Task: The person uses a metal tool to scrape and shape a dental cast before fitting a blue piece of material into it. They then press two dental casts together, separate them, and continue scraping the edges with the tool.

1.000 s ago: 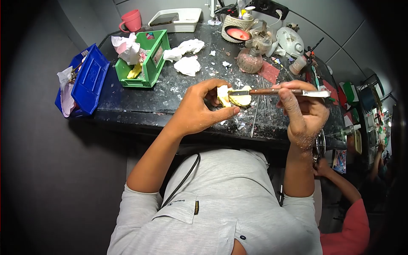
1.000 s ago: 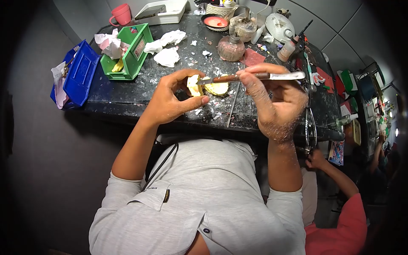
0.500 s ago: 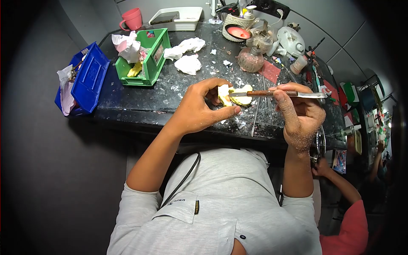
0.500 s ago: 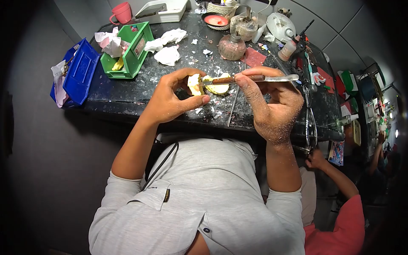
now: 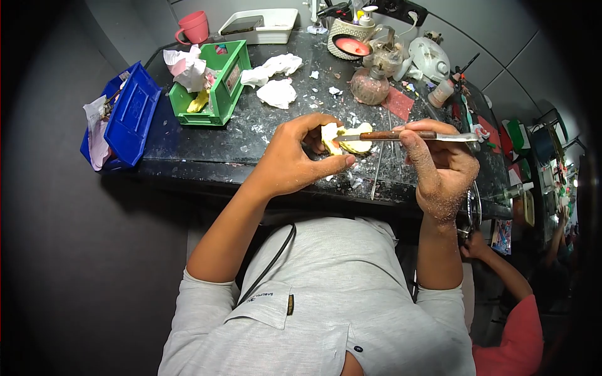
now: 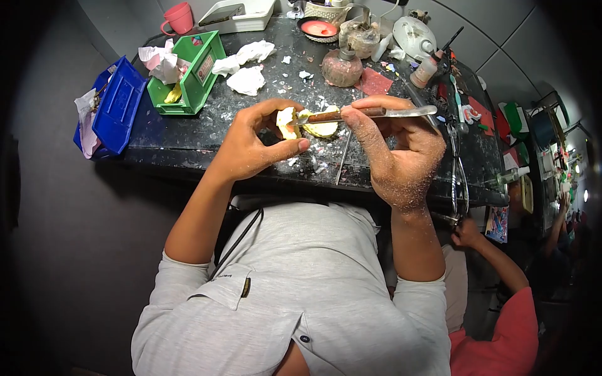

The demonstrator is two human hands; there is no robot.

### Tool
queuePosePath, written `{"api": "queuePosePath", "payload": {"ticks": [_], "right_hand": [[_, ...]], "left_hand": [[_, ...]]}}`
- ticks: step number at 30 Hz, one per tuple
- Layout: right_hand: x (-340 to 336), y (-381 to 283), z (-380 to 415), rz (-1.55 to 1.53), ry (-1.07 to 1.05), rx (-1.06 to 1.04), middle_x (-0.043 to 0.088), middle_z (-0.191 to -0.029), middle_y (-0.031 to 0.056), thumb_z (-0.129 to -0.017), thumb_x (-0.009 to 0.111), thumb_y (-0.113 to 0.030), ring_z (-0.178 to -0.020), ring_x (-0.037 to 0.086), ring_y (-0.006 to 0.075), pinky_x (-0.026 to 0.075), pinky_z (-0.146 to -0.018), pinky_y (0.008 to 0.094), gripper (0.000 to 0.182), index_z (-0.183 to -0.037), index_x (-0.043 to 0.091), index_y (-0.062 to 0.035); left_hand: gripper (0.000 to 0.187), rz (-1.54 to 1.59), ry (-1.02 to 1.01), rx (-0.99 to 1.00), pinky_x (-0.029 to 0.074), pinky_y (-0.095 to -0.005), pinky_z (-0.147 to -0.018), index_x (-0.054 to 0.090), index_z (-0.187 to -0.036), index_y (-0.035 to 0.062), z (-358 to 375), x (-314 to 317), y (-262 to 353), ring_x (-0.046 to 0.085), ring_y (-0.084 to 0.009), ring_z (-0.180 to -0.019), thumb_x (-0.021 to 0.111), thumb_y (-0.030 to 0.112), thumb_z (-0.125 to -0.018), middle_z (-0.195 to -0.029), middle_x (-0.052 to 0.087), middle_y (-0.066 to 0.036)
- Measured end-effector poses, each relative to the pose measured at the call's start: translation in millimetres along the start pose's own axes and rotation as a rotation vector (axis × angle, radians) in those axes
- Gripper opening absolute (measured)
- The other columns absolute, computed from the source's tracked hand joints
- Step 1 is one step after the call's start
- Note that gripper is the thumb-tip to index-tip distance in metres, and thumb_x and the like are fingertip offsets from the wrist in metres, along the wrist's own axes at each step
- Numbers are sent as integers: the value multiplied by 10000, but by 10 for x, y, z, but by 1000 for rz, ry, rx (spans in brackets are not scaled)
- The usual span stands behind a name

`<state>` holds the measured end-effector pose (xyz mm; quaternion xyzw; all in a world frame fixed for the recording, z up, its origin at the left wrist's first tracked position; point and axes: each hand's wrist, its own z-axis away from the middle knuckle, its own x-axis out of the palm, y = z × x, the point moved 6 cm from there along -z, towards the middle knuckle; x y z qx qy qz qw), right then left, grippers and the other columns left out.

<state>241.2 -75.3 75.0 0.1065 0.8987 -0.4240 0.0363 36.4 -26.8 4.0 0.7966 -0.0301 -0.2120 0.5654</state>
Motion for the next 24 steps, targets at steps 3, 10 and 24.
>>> {"api": "queuePosePath", "payload": {"ticks": [3, 10, 24], "right_hand": [[-1, 10, 4, 6, 6, 6, 745, -906, 108, -869, 775, 16, -823, 710, 122, 564, -729, 234, 147, -1001, 716, 41], [1, -3, 3, 1, 17, 7, 741, -890, 93, -876, 776, -2, -786, 692, 102, 536, -671, 214, 133, -993, 724, 35], [-1018, 575, 112, 182, 303, 149, 679, -849, 18, -931, 748, -86, -678, 548, 37, 401, -597, 172, 164, -1041, 714, 31]], "left_hand": [[540, 6, -1, -1, 503, -269, -751, 667, -1190, -3, -1, 2, -17, 614, -112, -791, 891, 219, -752, -891, 678, -38], [543, 11, 2, 0, 505, -272, -763, 667, -1188, -4, -1, 2, -22, 616, -113, -809, 894, 226, -751, -923, 683, -46], [566, 61, -16, 65, 511, -316, -910, 648, -1210, -18, 77, -12, 144, 647, -160, -981, 897, 193, -747, -1055, 682, -87]]}}
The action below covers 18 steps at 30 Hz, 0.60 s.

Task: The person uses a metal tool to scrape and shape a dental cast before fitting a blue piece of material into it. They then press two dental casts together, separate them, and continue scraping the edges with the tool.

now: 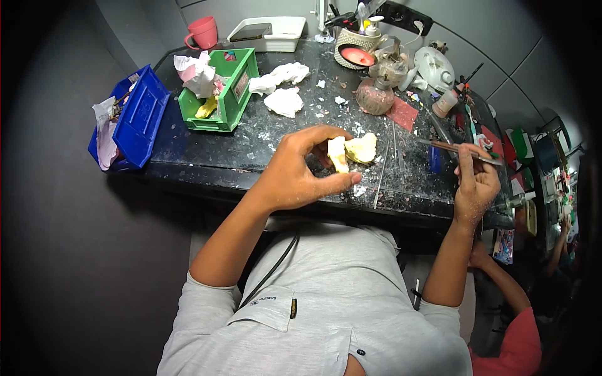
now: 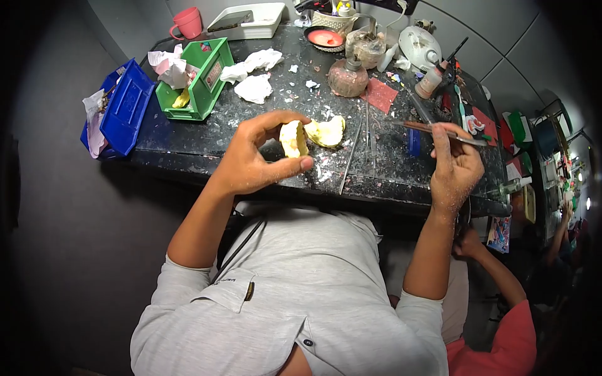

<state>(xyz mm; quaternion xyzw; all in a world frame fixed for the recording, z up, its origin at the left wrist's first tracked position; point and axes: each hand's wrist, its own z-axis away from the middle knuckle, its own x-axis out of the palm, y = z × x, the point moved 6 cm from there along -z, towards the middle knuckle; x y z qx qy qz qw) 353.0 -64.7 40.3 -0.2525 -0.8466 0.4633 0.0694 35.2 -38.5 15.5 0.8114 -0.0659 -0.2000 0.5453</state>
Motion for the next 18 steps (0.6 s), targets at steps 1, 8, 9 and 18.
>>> {"api": "queuePosePath", "payload": {"ticks": [1, 8, 9, 18], "right_hand": [[-66, 99, 18, 22, 18, -5, 679, -864, 15, -935, 742, -78, -689, 544, 33, 403, -600, 173, 154, -1041, 714, 30], [-257, 296, 129, 99, 75, -17, 687, -909, 27, -953, 715, -51, -728, 556, 32, 420, -621, 180, 134, -1059, 699, 30], [-265, 315, 129, 126, 69, -3, 697, -926, 40, -956, 709, -46, -759, 587, 44, 450, -650, 186, 136, -1064, 693, 36], [-204, 314, 163, 97, -22, -41, 717, -1029, 95, -959, 695, -32, -945, 667, 127, 524, -847, 255, 137, -1076, 694, 39]], "left_hand": [[573, 14, -13, 14, 510, -314, -910, 653, -1207, -17, 28, 7, 99, 652, -166, -985, 899, 191, -734, -1059, 685, -98], [660, 1, -176, 311, 534, -316, -799, 663, -1181, -78, 215, 69, 805, 691, -215, -879, 906, 180, -624, -962, 703, -158], [685, 0, -164, 315, 531, -319, -792, 666, -1177, -94, 250, 80, 856, 694, -229, -873, 902, 180, -596, -944, 705, -175], [733, 116, -172, 353, 529, -307, -752, 674, -1156, -115, 388, 111, 1102, 703, -233, -833, 933, 230, -563, -918, 707, -185]]}}
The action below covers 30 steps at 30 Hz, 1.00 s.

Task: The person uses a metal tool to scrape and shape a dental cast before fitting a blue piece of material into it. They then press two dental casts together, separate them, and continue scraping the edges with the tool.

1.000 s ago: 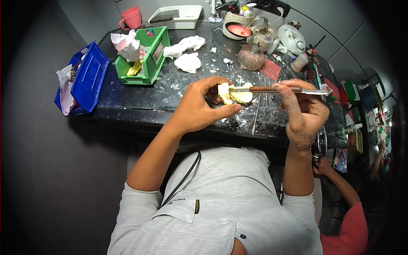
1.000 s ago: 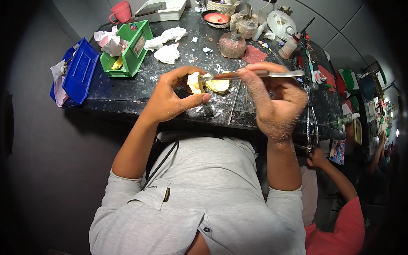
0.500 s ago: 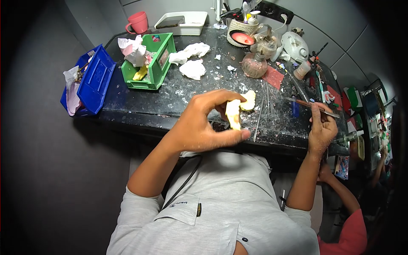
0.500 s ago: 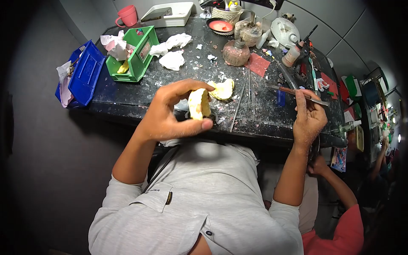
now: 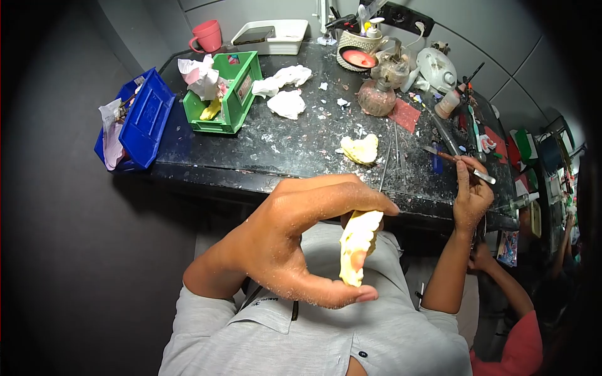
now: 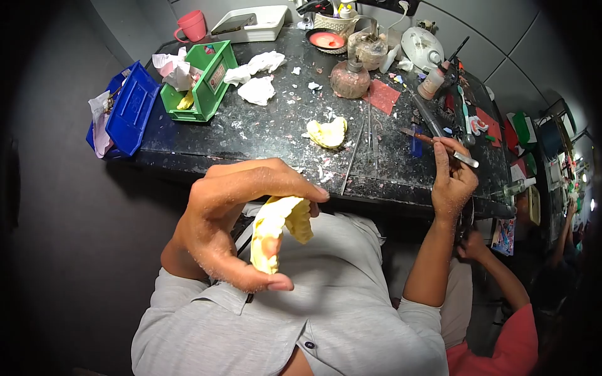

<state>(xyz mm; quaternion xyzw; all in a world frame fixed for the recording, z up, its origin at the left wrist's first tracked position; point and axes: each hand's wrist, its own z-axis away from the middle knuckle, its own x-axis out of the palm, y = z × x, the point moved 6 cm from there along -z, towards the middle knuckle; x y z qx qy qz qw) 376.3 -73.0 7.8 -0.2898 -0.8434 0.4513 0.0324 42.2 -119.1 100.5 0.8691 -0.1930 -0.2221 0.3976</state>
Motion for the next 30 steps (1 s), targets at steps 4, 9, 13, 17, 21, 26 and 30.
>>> {"api": "queuePosePath", "payload": {"ticks": [4, 9, 13, 17, 21, 26, 30], "right_hand": [[83, -197, -8, 96, -108, -142, 718, -1036, 99, -910, 741, -19, -948, 674, 158, 527, -849, 281, 143, -1041, 716, 31], [280, -412, 55, 289, -364, -188, 712, -1019, 131, -801, 804, 1, -929, 684, 217, 525, -837, 305, 240, -1033, 744, 3], [329, -446, 34, 356, -453, -249, 724, -1024, 114, -795, 762, 43, -886, 665, 232, 527, -795, 323, 265, -1049, 760, -34], [324, -500, 2, 530, -579, -282, 730, -1035, 101, -824, 691, 71, -873, 629, 252, 517, -792, 335, 269, -1058, 763, -41], [297, -500, 7, 635, -616, -314, 730, -1037, 107, -847, 683, 32, -882, 621, 281, 510, -813, 357, 248, -1075, 755, -34], [541, -799, 188, 529, -625, -216, 721, -1011, 114, -831, 780, -156, -911, 636, 310, 511, -823, 391, 281, -1077, 744, -26], [717, -793, 328, 605, -661, -104, 697, -917, 107, -820, 798, -202, -917, 660, 280, 524, -825, 381, 258, -1015, 763, -36]], "left_hand": [[735, 18, 28, 52, 535, -304, -733, 669, -1148, -131, 3, -5, 19, 703, -239, -806, 934, 234, -568, -906, 707, -189], [735, 16, 25, 57, 537, -307, -728, 666, -1150, -134, 24, -3, 23, 703, -241, -799, 934, 230, -570, -913, 710, -193], [735, 2, 15, 45, 538, -313, -738, 664, -1150, -135, 40, -9, 23, 702, -242, -811, 935, 229, -571, -912, 711, -193], [732, 13, 20, 37, 537, -313, -743, 667, -1146, -132, 47, -15, 20, 702, -242, -817, 936, 230, -570, -908, 712, -192], [734, 5, 12, 25, 538, -308, -738, 670, -1141, -132, 52, -2, 23, 702, -242, -808, 941, 233, -565, -899, 711, -190], [740, -5, -10, 31, 543, -311, -736, 667, -1142, -137, 24, 26, 52, 704, -246, -801, 943, 235, -565, -893, 710, -194], [740, -12, -14, 33, 546, -314, -733, 666, -1139, -142, 35, 11, 56, 707, -250, -803, 943, 237, -567, -894, 708, -201]]}}
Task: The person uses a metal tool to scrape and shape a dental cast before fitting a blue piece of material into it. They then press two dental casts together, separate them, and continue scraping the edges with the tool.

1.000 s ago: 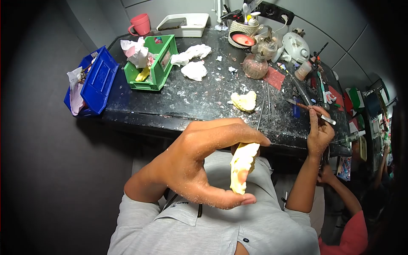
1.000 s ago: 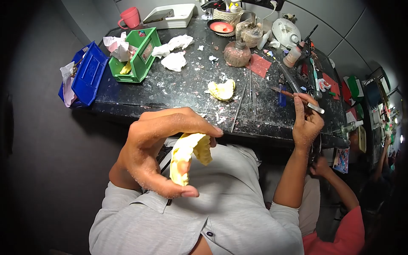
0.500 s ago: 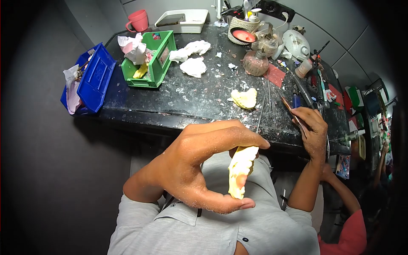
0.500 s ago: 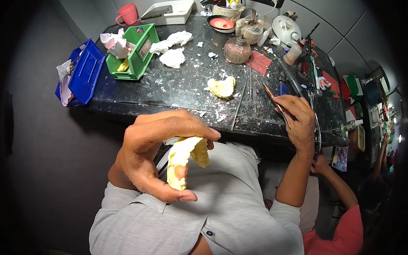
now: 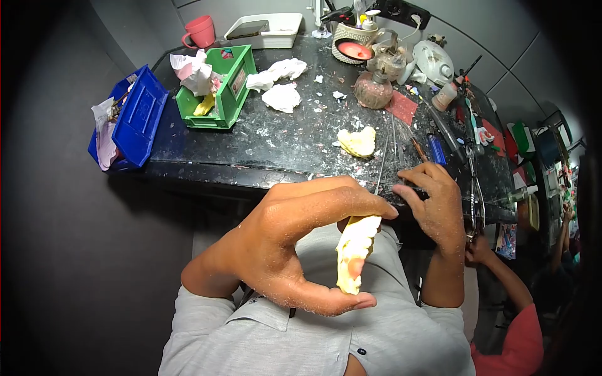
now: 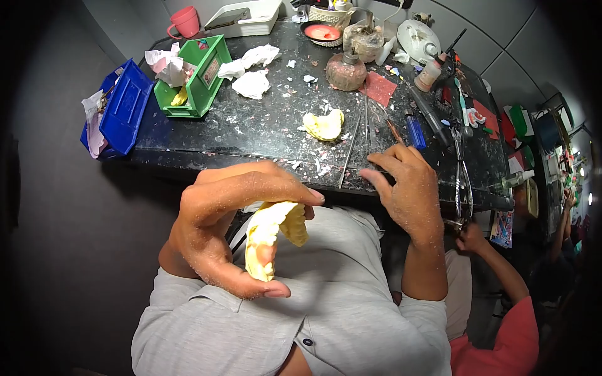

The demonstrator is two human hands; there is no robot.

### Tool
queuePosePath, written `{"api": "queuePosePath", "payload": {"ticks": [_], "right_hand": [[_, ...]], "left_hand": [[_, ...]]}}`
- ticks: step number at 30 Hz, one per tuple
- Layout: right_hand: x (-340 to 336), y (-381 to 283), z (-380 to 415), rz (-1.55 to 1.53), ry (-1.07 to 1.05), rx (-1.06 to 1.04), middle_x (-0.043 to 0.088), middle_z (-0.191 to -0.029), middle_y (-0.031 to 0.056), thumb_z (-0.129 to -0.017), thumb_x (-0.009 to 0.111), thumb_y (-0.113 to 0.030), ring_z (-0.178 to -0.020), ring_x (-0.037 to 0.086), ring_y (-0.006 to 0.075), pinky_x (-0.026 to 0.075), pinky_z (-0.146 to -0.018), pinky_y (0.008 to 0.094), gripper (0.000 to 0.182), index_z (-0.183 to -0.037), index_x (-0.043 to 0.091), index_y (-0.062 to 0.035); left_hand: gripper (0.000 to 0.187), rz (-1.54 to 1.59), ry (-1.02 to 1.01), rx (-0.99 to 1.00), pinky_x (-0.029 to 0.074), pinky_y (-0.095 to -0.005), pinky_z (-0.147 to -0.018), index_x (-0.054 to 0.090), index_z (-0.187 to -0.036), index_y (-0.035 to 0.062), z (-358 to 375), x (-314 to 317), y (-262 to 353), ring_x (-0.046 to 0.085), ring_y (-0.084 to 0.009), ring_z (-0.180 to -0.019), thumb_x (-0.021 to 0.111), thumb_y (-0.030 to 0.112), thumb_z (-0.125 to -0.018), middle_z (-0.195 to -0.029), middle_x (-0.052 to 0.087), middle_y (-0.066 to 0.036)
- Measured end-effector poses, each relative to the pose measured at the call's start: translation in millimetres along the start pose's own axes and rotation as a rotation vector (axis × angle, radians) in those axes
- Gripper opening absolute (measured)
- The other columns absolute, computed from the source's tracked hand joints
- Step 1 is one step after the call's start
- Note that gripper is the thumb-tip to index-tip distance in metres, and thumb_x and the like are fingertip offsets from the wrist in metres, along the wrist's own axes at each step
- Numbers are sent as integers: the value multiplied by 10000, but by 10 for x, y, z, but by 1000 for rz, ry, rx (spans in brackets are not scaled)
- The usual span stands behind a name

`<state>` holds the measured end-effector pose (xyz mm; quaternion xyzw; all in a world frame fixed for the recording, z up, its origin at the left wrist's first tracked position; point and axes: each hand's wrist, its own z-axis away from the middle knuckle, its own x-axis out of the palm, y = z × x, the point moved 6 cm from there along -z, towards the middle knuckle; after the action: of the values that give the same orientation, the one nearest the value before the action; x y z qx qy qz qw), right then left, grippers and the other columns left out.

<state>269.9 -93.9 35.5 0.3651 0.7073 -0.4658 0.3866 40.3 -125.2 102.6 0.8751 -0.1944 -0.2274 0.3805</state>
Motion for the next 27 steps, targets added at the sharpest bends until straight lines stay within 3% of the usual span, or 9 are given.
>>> {"api": "queuePosePath", "payload": {"ticks": [6, 10, 12, 16, 19, 24, 27], "right_hand": [[19, 173, -4, -75, 80, 50, 706, -894, 134, -819, 758, -49, -790, 685, 306, 534, -779, 389, 173, -989, 752, -18], [-71, 178, 11, -101, 118, 105, 709, -894, 155, -825, 726, -7, -734, 677, 298, 533, -738, 376, 169, -993, 736, -1], [-101, 253, 21, -49, 73, 311, 707, -894, 171, -819, 702, 12, -706, 667, 283, 525, -702, 363, 180, -999, 722, 11], [-130, 292, 41, -5, 140, 300, 702, -874, 177, -802, 689, 23, -692, 658, 264, 515, -677, 355, 203, -1004, 710, 20], [-145, 291, 65, -6, 149, 357, 701, -885, 183, -800, 676, 11, -717, 665, 310, 524, -710, 384, 204, -1002, 698, 21], [-97, 300, 84, 225, 160, 188, 633, -964, 205, -854, 581, -37, -932, 613, 396, 488, -872, 478, 181, -994, 678, 26], [-129, 284, 101, 275, 182, 188, 600, -977, 204, -862, 556, -35, -974, 583, 390, 464, -909, 486, 178, -985, 665, 30]], "left_hand": [[747, -3, 11, 13, 550, -314, -737, 663, -1147, -140, 26, -31, -5, 713, -257, -815, 942, 237, -566, -901, 709, -205], [750, -1, 2, 2, 550, -312, -743, 664, -1152, -136, 30, -28, -18, 717, -255, -822, 943, 242, -568, -911, 708, -205], [750, 4, 7, 2, 550, -313, -744, 665, -1152, -135, 32, -27, -24, 717, -254, -822, 943, 245, -568, -914, 708, -203], [749, 12, 17, 14, 549, -313, -748, 667, -1152, -132, 31, -28, -15, 717, -252, -823, 943, 245, -567, -922, 707, -198], [749, 4, 25, 23, 550, -313, -748, 669, -1150, -130, 29, -26, -18, 718, -252, -823, 942, 251, -565, -916, 708, -197], [749, -13, 10, 9, 550, -313, -749, 673, -1146, -127, 25, -23, -10, 718, -253, -822, 940, 264, -564, -907, 710, -196], [749, -10, 17, 18, 551, -313, -749, 673, -1145, -127, 28, -23, -8, 718, -253, -823, 939, 265, -564, -907, 710, -197]]}}
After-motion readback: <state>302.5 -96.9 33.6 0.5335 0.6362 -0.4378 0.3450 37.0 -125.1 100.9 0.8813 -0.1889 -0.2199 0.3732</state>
